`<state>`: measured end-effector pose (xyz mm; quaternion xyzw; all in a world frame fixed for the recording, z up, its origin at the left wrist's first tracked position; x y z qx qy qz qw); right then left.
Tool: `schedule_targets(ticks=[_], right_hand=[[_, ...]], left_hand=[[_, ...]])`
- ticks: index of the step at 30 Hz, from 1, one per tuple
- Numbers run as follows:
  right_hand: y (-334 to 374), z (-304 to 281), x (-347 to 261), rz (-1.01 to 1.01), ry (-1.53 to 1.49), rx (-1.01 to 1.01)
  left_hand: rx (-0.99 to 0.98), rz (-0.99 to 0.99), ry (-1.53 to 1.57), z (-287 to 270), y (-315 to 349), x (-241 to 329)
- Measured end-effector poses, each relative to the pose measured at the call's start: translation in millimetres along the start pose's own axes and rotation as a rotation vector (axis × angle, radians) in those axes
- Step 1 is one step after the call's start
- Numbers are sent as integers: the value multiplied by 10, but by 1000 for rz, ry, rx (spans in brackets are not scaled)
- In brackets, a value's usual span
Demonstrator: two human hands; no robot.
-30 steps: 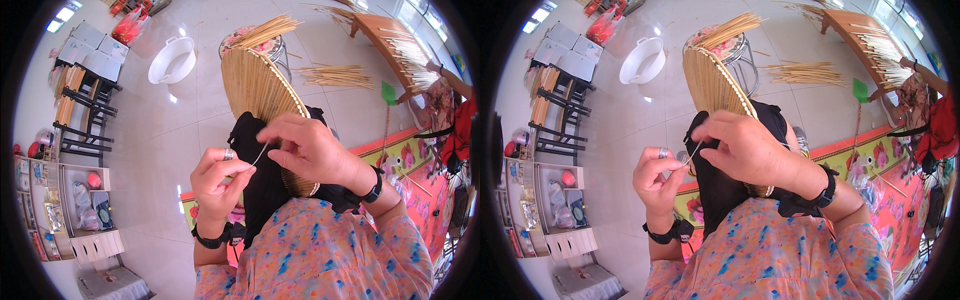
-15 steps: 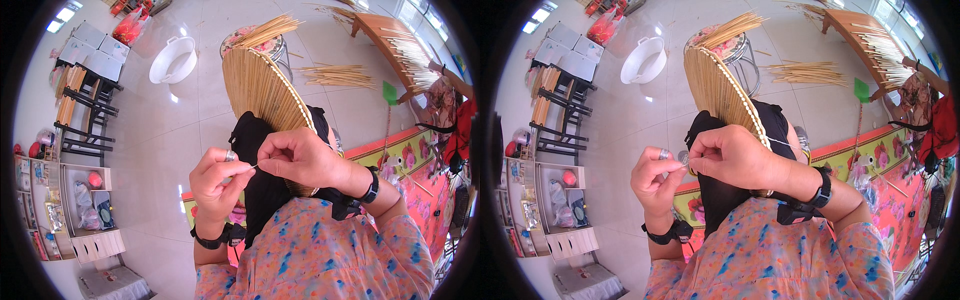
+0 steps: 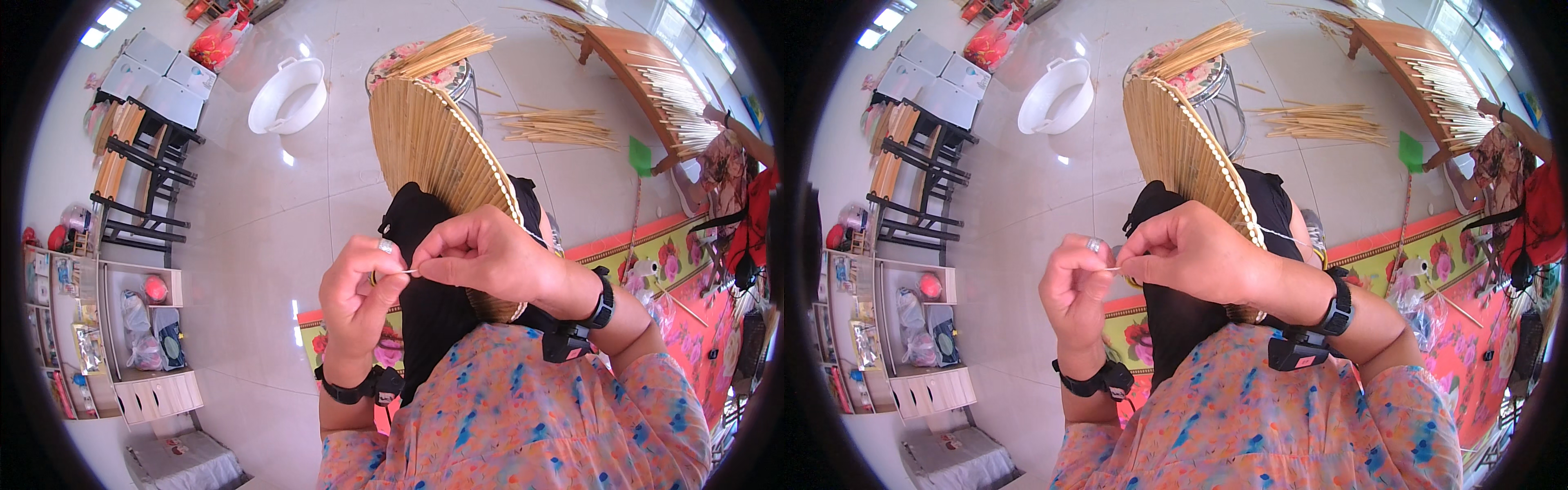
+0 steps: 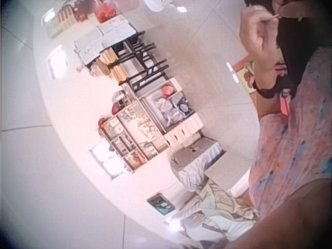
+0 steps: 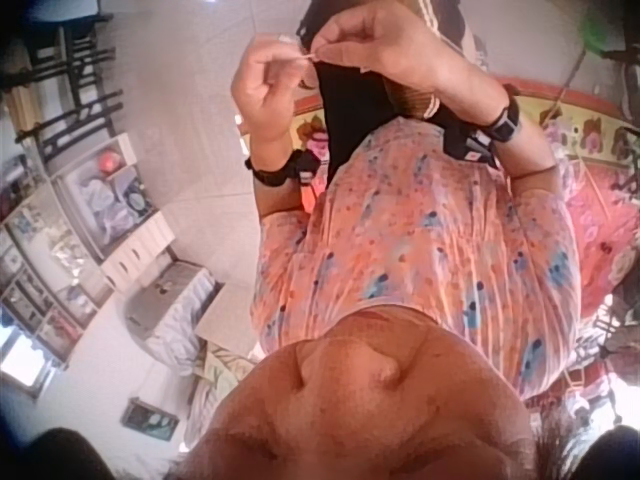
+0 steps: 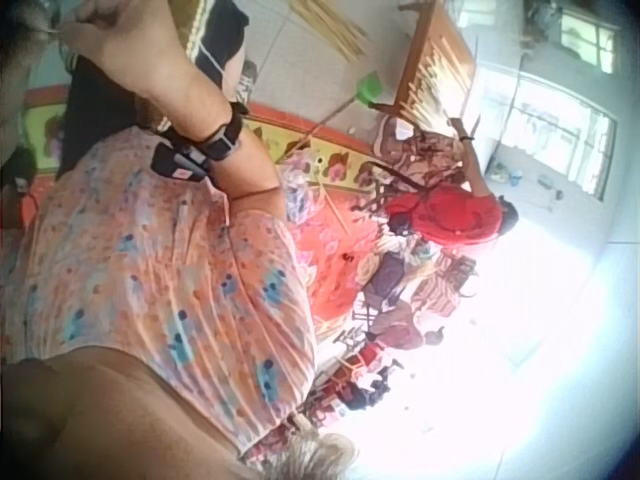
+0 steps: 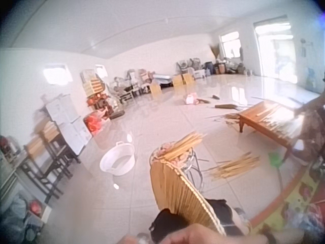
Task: The person assembles a bamboo fan by threading a white string through holes in the bamboo slats, pulling the string tight, and knotting it by hand. Using scissors, the person trims the excess string and then aligns a decorative wooden bead trim along the edge of the fan.
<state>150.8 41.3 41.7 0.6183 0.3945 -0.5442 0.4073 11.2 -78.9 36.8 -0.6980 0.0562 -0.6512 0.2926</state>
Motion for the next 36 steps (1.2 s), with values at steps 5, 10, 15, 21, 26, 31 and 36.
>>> schedule_targets(ticks=[5,10,15,21,26,31,36], right_hand=[[-29,-11,67,46,-52,85],[-41,51,80,-3,-86,78],[-34,36,79,102,5,1],[-55,91,15,99,-105,-34],[-96,112,134,-15,111,27],[-97,113,152,-8,222,47],[-82,95,88,-101,269,220]], left_hand=[[11,115,-178,-21,-59,109],[-39,135,-330,58,-61,159],[-30,152,-476,44,-50,162],[-47,263,-601,17,-27,74],[11,262,-553,-4,0,116],[3,241,-522,-50,5,82],[25,193,-483,-80,-1,102]])
Point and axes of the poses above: each hand's wrist, its own y-axis away from the middle knuckle, its own z-axis out of the palm, x = y × z, the point moved 3 cm from there along -y, towards the middle knuckle, and after that the axes turned 14 degrees about y, right-handed, at the moved point
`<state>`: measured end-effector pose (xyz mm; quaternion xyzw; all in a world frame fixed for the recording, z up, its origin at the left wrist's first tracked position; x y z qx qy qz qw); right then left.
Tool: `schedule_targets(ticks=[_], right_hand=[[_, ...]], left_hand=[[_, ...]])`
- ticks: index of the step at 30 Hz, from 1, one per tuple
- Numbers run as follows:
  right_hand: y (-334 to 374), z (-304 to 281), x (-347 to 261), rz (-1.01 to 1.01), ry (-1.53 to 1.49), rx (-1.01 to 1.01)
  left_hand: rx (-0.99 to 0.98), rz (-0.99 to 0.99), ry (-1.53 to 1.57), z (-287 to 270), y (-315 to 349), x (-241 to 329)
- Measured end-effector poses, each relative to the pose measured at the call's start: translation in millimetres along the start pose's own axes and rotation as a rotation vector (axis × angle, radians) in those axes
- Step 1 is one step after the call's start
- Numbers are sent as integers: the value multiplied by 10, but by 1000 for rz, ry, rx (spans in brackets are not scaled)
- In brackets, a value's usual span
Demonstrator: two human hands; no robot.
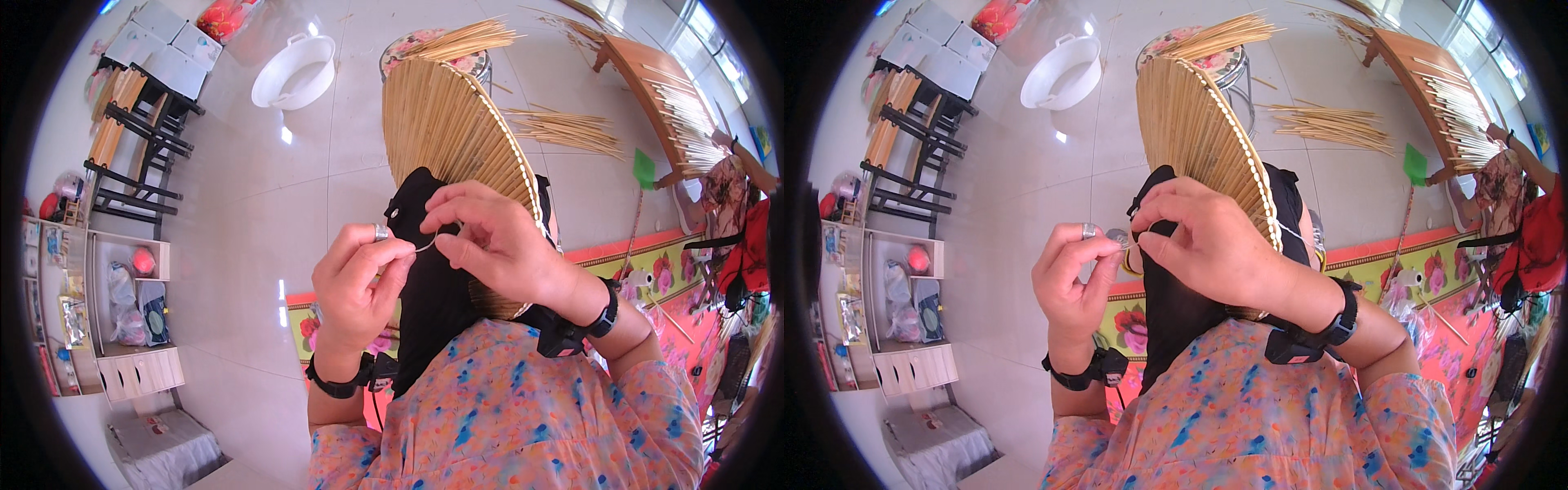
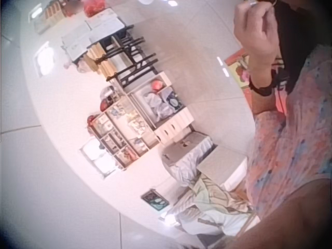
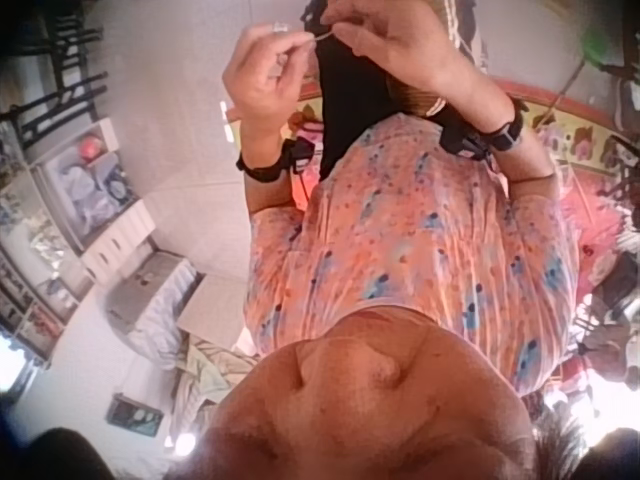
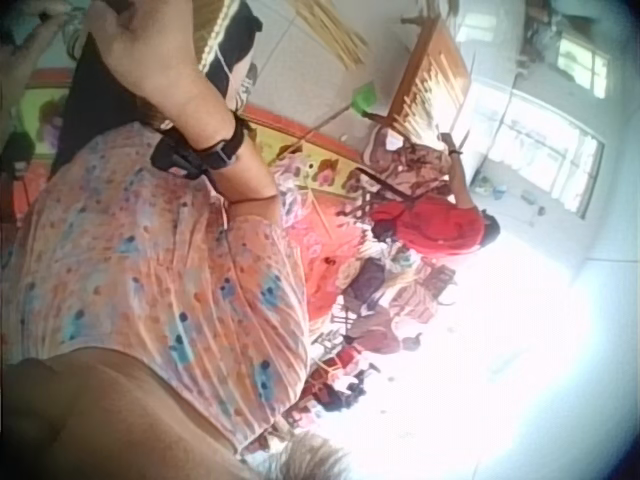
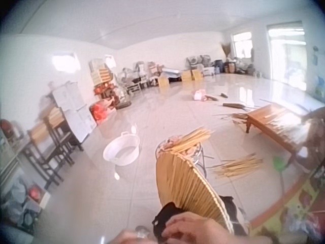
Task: The person assembles a bamboo fan by threading a white string through holes in the bamboo slats, pulling the string tight, and knotting it by hand. Using scissors, the person trims the excess string and then aligns a decorative wooden bead trim along the edge of the fan.
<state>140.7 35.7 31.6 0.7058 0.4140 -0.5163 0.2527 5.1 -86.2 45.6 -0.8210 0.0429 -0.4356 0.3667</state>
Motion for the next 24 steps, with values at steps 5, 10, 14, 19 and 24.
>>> schedule_targets(ticks=[5,10,14,19,24], right_hand=[[-31,38,-34,180,-274,-132],[-13,153,36,206,-341,-233],[-19,165,45,112,-130,-161],[-30,194,41,75,-81,-205],[-93,272,148,196,-230,-299]], left_hand=[[-8,10,9,-4,16,2],[-18,-31,-10,4,66,-22],[-68,-153,137,4,112,-72],[-97,-444,625,0,252,-347],[66,-677,789,-205,414,-695]])
Point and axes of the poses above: each hand's wrist, its own y-axis away from the middle knuckle, its own z-axis out of the palm, x = y × z, the point moved 3 cm from there along -y, towards the middle knuckle, and after that the axes turned 14 degrees about y, right-handed, at the moved point
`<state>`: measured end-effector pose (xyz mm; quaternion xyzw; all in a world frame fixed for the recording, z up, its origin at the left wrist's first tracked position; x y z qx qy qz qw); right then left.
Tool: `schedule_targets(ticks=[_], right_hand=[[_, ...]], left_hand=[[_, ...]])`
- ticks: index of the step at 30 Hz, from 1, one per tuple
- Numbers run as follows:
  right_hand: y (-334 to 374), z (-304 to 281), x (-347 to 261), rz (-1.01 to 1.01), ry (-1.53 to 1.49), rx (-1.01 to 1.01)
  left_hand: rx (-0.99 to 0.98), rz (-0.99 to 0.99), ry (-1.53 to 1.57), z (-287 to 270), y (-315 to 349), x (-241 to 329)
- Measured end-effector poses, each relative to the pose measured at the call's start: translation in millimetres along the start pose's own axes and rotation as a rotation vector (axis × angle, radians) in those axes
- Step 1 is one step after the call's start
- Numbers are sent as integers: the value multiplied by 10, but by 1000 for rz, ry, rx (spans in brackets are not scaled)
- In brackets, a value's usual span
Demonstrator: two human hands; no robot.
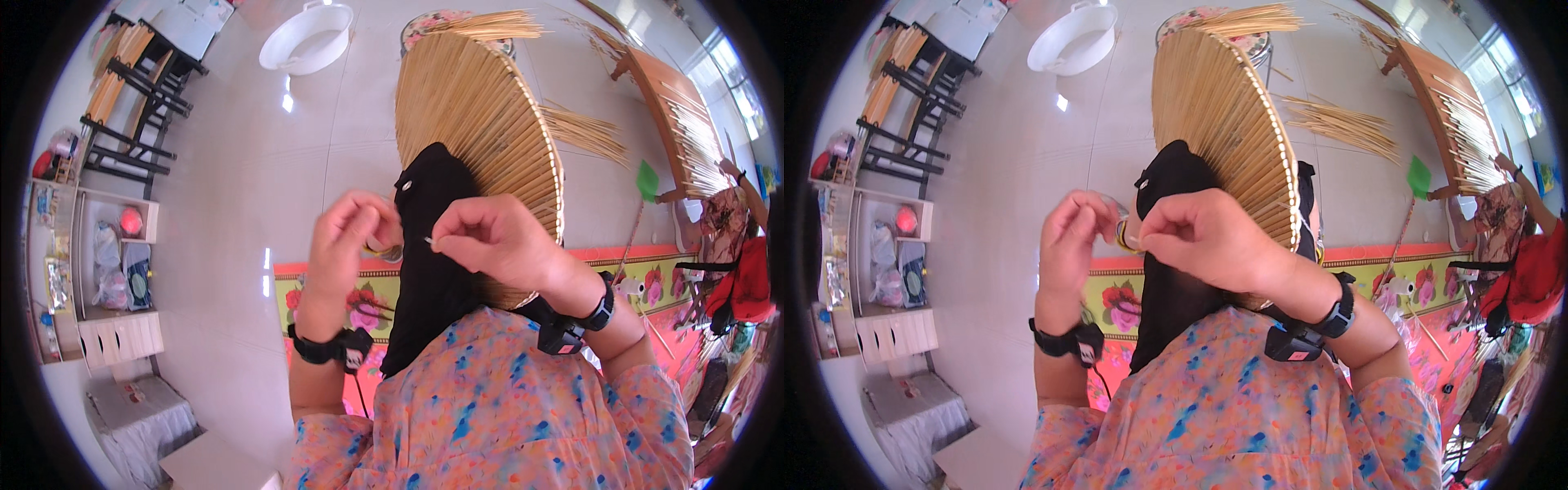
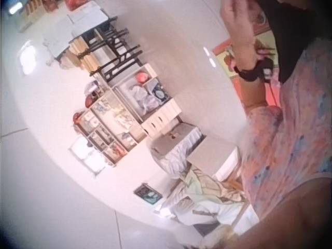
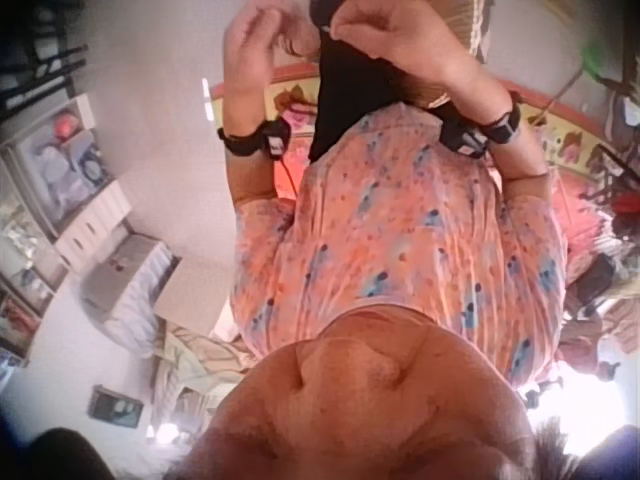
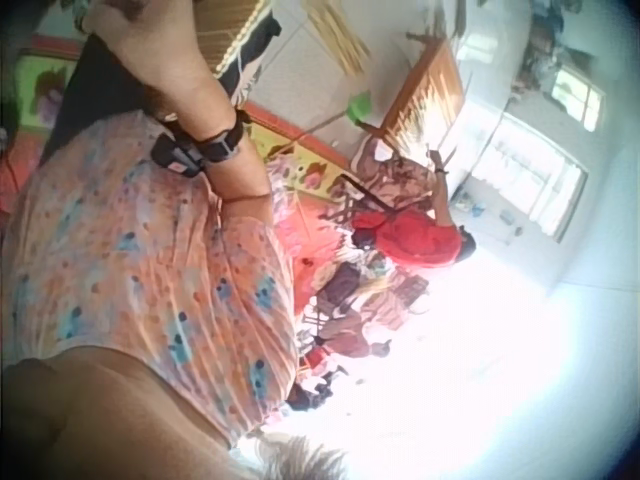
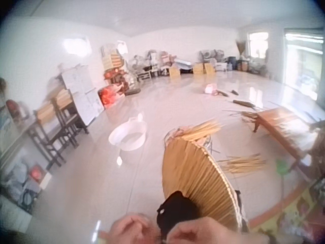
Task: The person assembles a bamboo fan by threading a white string through holes in the bamboo slats, pulling the string tight, and knotting it by hand. Using scissors, the person trims the excess string and then aligns a decorative wooden bead trim along the edge of the fan.
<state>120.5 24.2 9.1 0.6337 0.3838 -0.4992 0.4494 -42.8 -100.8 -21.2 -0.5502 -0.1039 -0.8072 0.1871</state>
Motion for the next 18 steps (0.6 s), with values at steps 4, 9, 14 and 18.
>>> schedule_targets(ticks=[4,9,14,18], right_hand=[[65,-107,-67,94,7,56],[59,-303,145,46,-165,92],[-134,-563,140,38,-192,274],[-213,-674,0,-23,-223,305]], left_hand=[[298,-166,-279,-1101,126,-400],[457,-546,-687,-2764,1262,-1588],[281,-873,-1201,-2972,2546,-2696],[305,-810,-1061,-2645,2907,-3181]])
Point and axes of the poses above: each hand's wrist, its own y-axis away from the middle knuckle, its own z-axis out of the palm, x = y × z, the point moved 3 cm from there along -y, towards the middle knuckle, and after that the axes turned 14 degrees about y, right-handed, at the moved point
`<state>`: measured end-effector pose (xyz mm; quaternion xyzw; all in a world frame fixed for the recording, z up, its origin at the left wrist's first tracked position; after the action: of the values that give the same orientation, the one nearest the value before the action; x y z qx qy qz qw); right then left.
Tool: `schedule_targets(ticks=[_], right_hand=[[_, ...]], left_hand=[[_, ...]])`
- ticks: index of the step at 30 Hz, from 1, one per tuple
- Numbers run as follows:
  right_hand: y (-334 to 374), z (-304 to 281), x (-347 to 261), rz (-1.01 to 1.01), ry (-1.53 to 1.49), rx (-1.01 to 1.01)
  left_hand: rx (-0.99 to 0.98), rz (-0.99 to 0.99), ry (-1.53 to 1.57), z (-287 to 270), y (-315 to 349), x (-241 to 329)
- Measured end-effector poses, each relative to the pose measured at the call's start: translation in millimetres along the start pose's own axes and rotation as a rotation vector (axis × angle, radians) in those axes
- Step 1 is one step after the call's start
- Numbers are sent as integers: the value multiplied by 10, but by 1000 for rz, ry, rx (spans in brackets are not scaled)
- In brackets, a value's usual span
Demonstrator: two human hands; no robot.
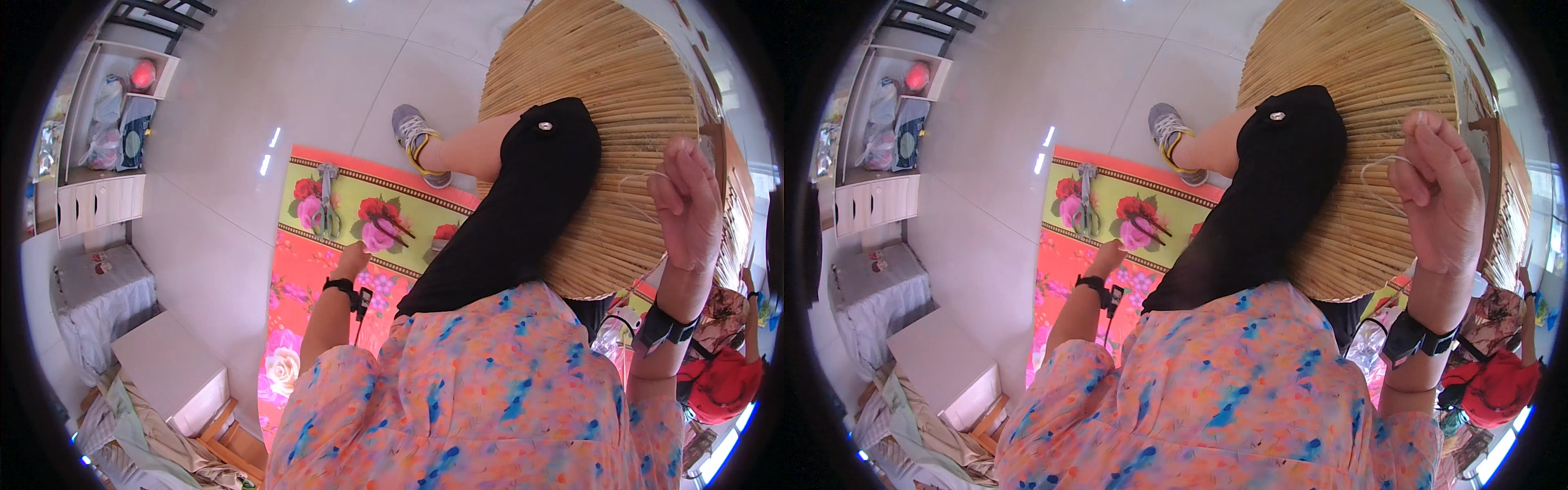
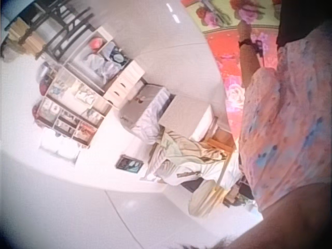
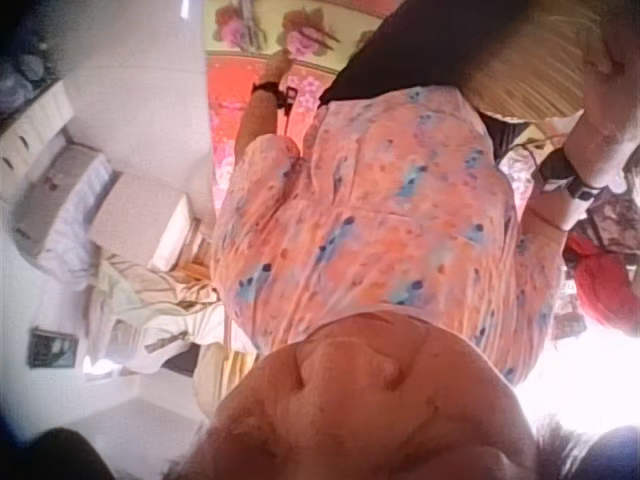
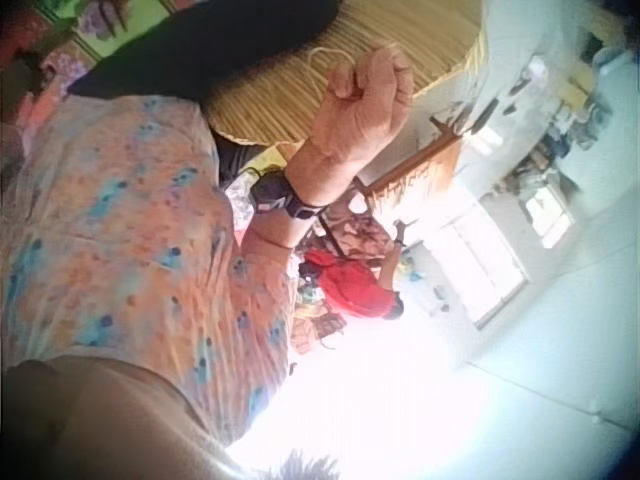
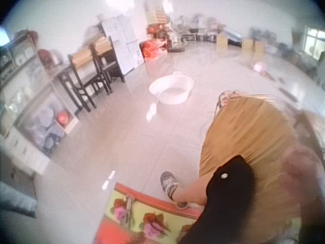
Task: The person assembles a bamboo fan by threading a white string through holes in the bamboo slats, pulling the string tight, and knotting it by hand. Using scissors, the person trims the excess string and then aligns a decorative wooden bead trim along the edge of the fan.
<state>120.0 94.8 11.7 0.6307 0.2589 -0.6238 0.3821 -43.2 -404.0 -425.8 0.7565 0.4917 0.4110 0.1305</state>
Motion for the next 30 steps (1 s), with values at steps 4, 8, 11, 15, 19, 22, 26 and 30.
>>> schedule_targets(ticks=[4,8,11,15,19,22,26,30], right_hand=[[-109,149,-15,-10,31,-91],[-113,304,-38,19,242,33],[-62,476,-67,-3,357,103],[38,480,-112,-53,435,99],[48,434,21,-31,392,98],[81,437,26,-35,329,60],[141,237,19,-17,307,74],[159,174,58,-4,303,136]], left_hand=[[144,-86,151,362,-144,86],[181,-137,359,595,-545,201],[101,-123,-153,724,-746,303],[121,-192,97,687,-784,288],[253,-430,613,511,-607,351],[380,-185,541,421,-457,416],[215,-107,687,227,-521,299],[725,-268,268,-221,-526,219]])
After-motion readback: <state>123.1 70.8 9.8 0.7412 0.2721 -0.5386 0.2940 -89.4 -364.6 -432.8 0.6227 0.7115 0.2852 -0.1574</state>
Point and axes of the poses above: each hand's wrist, its own y-axis away from the middle knuckle, its own z-axis out of the palm, x = y × z, the point moved 3 cm from there along -y, towards the middle knuckle, and after that the axes turned 14 degrees about y, right-handed, at the moved point
